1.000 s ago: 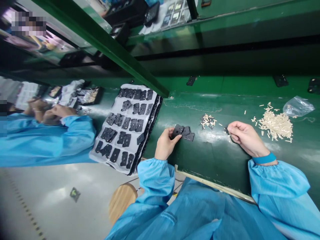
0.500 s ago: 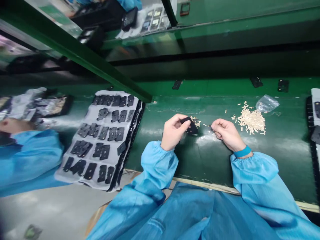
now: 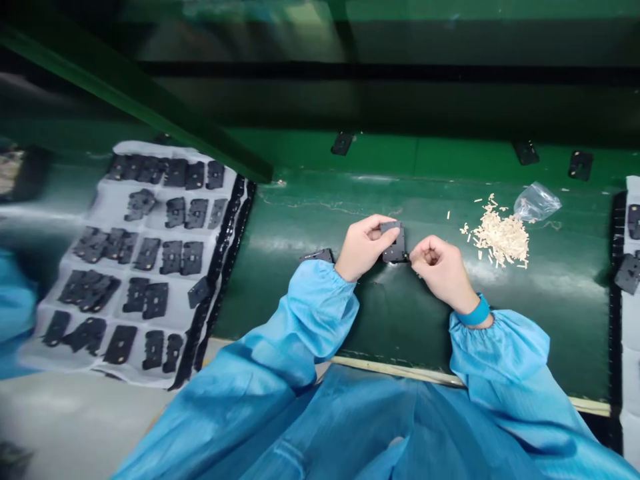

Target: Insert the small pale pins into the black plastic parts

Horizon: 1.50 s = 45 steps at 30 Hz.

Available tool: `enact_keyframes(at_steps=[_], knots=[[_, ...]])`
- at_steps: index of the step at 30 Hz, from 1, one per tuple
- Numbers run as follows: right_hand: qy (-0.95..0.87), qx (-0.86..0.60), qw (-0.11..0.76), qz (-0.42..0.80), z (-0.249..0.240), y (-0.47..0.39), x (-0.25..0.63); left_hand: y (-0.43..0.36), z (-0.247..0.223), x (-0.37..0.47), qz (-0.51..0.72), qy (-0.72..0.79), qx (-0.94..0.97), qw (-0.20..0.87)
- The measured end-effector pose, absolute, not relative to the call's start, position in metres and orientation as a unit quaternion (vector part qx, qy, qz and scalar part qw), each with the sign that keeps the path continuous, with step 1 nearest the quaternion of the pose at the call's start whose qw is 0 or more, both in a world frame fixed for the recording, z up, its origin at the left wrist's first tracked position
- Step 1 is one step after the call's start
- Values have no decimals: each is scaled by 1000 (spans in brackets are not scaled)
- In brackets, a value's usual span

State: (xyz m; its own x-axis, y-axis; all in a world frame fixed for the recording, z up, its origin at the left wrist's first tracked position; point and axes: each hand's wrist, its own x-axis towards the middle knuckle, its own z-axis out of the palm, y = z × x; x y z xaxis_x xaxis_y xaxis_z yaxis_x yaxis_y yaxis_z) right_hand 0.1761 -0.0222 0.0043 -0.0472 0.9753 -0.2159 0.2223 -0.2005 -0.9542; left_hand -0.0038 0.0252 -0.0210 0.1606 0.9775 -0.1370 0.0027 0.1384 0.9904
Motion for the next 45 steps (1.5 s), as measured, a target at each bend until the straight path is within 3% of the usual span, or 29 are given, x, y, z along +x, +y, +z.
enact_keyframes(at_steps=[16, 45], knots=[[-549, -621, 345, 441, 8, -27, 167, 22, -15, -4, 414, 493, 548, 534], [-537, -613, 341, 468, 10, -24, 170, 20, -14, -2, 423, 480, 527, 560]])
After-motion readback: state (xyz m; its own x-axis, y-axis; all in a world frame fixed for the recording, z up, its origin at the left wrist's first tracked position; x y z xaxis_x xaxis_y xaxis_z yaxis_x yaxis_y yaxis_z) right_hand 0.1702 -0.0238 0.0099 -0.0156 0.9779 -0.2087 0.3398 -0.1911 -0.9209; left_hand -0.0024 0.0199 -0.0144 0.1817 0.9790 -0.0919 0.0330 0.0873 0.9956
